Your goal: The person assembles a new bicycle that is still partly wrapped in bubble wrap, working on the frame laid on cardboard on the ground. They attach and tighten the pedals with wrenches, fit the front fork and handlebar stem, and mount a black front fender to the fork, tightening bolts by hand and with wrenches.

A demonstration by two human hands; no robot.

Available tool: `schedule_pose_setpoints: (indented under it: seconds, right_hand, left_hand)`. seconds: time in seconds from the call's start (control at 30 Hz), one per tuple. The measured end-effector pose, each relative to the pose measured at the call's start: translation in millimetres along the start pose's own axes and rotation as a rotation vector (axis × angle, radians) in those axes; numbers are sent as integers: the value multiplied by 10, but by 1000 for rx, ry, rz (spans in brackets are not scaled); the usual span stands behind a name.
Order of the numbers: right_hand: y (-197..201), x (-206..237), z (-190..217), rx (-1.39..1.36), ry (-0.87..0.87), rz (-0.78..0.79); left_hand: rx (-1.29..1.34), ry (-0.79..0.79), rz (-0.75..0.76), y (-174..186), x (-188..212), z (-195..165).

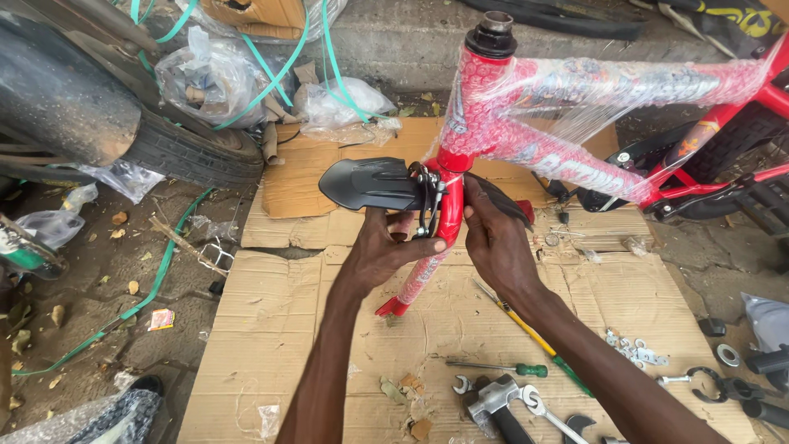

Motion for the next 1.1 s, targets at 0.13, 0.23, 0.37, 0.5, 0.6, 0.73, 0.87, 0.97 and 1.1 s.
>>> schedule_pose_setpoints:
  seconds: [0.13,0.23,0.37,0.5,0.6,0.73,0.87,0.97,1.1]
  right_hand:
    - [18,-15,41,7,1,4]
    - [35,-29,68,50,-193,64]
    - [59,-40,107,74,-77,42]
    - [58,-37,84,83,2,10]
    - [33,-39,49,88,-5,3]
    - [4,-42,31,109,-38,-17]
    - [-1,-27,36,179,-41,1]
    - [-1,-21,16,165,-157,23]
    - [-4,-45,3,231,-37,17]
  left_hand:
    - [219,136,20,-8,3,50]
    - [238,141,80,16,-6,75]
    - [136,77,-9,-24,17,91]
    - [238,90,-7,-67,19,103]
    - [203,76,8,-37,-9,106]
    - [203,81,0,-39,10,120]
    - [360,108,-148,-101,44,155]
    - [495,138,-135,-115,49,182]
    - [470,98,-142,-77,19,182]
Point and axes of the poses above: each hand's wrist, its own x-axis away from the middle knuckle, its own y-axis out of the back of the hand, z = x × y, the point moved 1 cm from there along -x, towards the middle knuckle, and after that the axes turned 2 degrees about -y, right-handed, at the moved point
